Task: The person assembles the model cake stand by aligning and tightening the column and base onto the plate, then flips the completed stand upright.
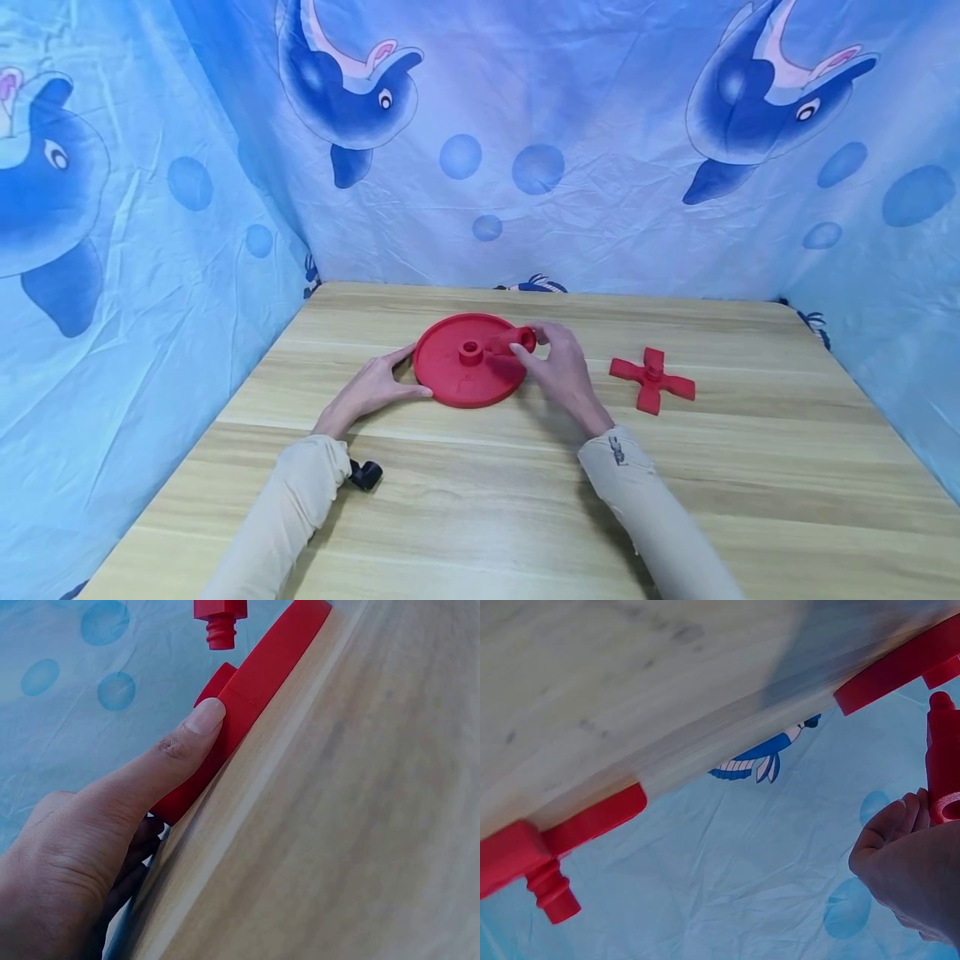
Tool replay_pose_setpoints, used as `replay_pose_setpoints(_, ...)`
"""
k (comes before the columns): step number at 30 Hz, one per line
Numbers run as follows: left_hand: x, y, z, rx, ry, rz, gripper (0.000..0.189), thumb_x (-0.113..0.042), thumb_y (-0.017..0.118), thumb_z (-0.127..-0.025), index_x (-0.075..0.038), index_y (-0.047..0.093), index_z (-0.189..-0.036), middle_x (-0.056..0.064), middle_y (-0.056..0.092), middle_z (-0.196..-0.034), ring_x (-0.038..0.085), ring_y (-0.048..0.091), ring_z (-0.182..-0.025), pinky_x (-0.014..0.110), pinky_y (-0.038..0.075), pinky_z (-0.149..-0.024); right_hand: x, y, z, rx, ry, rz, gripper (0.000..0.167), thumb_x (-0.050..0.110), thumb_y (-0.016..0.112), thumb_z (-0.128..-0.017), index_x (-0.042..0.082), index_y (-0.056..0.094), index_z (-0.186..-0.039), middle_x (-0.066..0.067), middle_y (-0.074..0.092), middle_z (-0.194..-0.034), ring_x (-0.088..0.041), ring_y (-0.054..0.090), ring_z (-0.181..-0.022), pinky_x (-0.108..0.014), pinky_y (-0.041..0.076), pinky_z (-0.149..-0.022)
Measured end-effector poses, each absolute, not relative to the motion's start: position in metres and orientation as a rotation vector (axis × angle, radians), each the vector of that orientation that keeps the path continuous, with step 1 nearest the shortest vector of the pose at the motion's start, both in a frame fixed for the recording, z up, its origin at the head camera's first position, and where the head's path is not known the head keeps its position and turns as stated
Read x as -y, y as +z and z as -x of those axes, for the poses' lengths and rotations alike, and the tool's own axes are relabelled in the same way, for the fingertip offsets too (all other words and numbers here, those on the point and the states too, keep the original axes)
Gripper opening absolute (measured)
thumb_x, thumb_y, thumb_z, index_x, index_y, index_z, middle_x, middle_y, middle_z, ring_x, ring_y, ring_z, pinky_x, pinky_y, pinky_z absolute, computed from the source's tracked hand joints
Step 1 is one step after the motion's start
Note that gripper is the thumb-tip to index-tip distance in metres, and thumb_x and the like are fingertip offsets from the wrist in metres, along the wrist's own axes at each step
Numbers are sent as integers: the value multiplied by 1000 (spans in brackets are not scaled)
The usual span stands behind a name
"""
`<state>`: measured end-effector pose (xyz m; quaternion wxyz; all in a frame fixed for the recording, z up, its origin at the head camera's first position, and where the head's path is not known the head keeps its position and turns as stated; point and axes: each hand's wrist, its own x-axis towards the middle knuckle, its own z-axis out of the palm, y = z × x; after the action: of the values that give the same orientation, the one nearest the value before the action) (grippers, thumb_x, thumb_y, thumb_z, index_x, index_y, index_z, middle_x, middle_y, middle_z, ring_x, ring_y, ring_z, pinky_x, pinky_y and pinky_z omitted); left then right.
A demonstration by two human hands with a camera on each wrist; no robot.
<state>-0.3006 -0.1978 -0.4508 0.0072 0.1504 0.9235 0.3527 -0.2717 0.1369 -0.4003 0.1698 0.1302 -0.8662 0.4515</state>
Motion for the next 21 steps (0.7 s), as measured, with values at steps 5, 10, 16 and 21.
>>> replay_pose_setpoints(5,198,-450,300,-2890,1104,-476,111,-70,83,-73,-19,41,-161,7,47,-158,31,41,-145,58,38,-113,-130,-401,275,2439,1326,-380,46,24,78,-95,3,65,-133,-14,65,-120,-30,58,-110,-49,53,-87)
replay_pose_setpoints(10,198,-450,300,-2893,1111,-481,109,-69,84,-73,-18,42,-160,8,47,-158,31,41,-145,58,39,-113,-123,-401,278,2436,1351,-386,44,25,78,-95,4,66,-132,-13,65,-118,-29,58,-109,-43,51,-84)
replay_pose_setpoints(16,197,-449,300,-2902,1101,-477,109,-70,83,-73,-18,42,-160,7,48,-157,31,43,-144,56,40,-112,-116,-401,281,2458,1381,-367,48,25,78,-94,4,65,-135,-13,64,-120,-29,57,-111,-43,53,-86)
replay_pose_setpoints(21,196,-449,300,-2896,1096,-477,109,-70,83,-73,-18,42,-160,7,48,-157,30,42,-144,56,40,-112,-111,-401,284,2476,1391,-365,50,24,80,-93,4,64,-136,-13,64,-122,-29,57,-112,-45,56,-86)
